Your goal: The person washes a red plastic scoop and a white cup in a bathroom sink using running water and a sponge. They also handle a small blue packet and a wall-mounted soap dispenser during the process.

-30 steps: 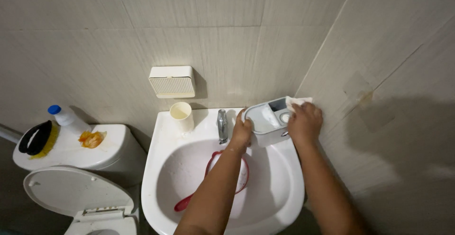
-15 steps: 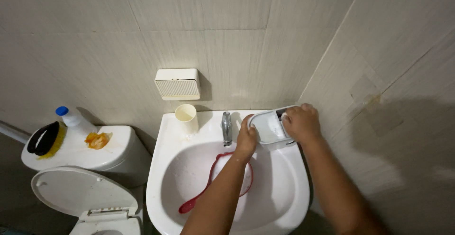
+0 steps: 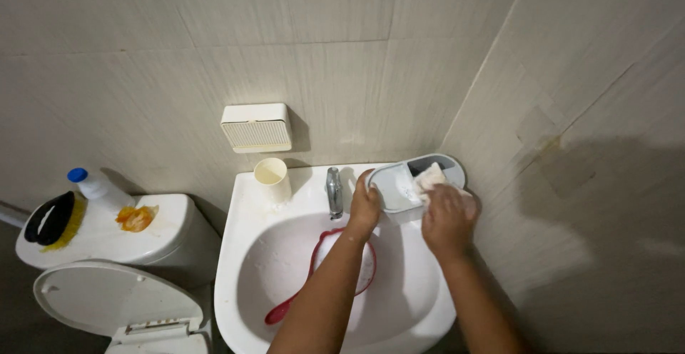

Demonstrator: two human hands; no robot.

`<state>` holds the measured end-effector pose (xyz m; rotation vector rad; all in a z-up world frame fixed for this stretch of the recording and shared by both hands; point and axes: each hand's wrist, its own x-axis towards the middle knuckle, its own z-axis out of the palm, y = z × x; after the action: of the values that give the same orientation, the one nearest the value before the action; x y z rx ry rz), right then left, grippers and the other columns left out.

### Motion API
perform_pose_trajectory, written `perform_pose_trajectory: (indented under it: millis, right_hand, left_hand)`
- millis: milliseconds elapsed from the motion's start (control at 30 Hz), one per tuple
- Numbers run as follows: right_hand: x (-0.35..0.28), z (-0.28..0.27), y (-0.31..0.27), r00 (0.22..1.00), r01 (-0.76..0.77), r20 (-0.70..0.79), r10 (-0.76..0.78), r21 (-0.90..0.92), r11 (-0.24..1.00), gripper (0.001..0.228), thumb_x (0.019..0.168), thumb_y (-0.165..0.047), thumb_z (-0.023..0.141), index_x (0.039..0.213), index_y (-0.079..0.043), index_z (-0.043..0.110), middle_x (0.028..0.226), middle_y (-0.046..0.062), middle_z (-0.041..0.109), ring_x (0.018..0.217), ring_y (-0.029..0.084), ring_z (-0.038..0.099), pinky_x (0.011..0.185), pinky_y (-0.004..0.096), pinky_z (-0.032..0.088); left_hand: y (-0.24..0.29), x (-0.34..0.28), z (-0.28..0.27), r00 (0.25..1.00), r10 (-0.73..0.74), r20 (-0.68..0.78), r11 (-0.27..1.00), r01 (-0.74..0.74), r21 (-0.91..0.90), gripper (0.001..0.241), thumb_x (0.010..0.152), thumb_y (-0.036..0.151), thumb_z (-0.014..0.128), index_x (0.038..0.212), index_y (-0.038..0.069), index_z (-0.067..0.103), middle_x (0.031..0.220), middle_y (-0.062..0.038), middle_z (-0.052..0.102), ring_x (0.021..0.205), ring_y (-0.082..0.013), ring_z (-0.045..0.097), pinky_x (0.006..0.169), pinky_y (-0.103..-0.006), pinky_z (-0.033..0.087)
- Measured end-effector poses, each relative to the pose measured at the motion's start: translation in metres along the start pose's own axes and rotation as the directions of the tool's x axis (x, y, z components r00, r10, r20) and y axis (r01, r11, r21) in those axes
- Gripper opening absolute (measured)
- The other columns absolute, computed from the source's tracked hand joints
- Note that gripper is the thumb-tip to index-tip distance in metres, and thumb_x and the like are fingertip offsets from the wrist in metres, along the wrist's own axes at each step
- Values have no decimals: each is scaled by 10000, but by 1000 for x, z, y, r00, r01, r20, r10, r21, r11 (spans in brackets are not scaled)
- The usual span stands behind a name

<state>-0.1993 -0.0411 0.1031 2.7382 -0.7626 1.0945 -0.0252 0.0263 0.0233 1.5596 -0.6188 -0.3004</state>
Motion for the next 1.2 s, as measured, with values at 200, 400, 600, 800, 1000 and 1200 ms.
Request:
perform_pose_trajectory:
  millis: [200, 400, 600, 800, 1000, 1200]
  right_hand:
    - [9, 10, 11, 982, -170, 76, 174, -61, 984, 356, 845, -112, 703, 1199, -91, 662, 1261, 94, 665, 1271, 262, 578, 1139, 504, 319]
    - [39, 11, 9, 931, -351, 94, 352, -17, 936, 344, 840, -107, 711, 1179, -55, 688, 1288, 141, 633, 1209, 363, 552, 1002, 535, 330]
    - [33, 28, 3, 873, -380, 245, 422, -199, 903, 271, 994, -128, 621, 1253, -88, 688, 1269, 101, 666, 1213, 292, 578, 1104, 495, 400]
    - [-13, 47, -52, 984, -164, -67, 162, -21, 986, 420, 825, -98, 646, 1241, -96, 703, 1362, 141, 623, 1250, 361, 517, 1066, 519, 379]
    - [2, 25, -97, 966, -243, 102, 238, 37, 969, 342, 819, -191, 691, 1149, -103, 690, 1272, 88, 615, 1243, 347, 499, 1094, 557, 324]
    - [-23, 12, -54, 984, -121, 137, 115, 32, 992, 340, 795, -144, 697, 1133, -113, 696, 1230, 106, 593, 1229, 345, 502, 1061, 553, 357]
  left_hand:
    - [21, -2, -5, 995, -82, 52, 996, 83, -13, 403, 1023, 145, 422, 1414, 111, 517, 1222, -203, 669, 1144, -316, 658, 1018, -377, 474]
    - [23, -4, -6, 988, -136, 80, 988, 141, -59, 417, 1031, 149, 420, 1440, 126, 494, 1201, -190, 688, 1100, -266, 663, 989, -364, 489]
    - [3, 9, -1, 990, -95, 107, 993, 101, -53, 451, 1023, 86, 425, 1469, 136, 469, 1153, -187, 687, 992, -222, 682, 893, -345, 519]
    - [35, 5, -14, 901, -325, 287, 918, 373, -132, 483, 1063, 119, 406, 1537, 208, 430, 828, -196, 520, 595, -234, 430, 530, -391, 383]
    - [-28, 20, -3, 939, -161, 303, 957, 224, -185, 463, 1040, 145, 397, 1494, 226, 439, 949, -49, 656, 714, -110, 607, 624, -300, 535]
    - [41, 6, -28, 871, -319, 373, 925, 372, -77, 468, 1039, 185, 374, 1501, 241, 411, 774, -107, 559, 564, -192, 491, 501, -358, 434]
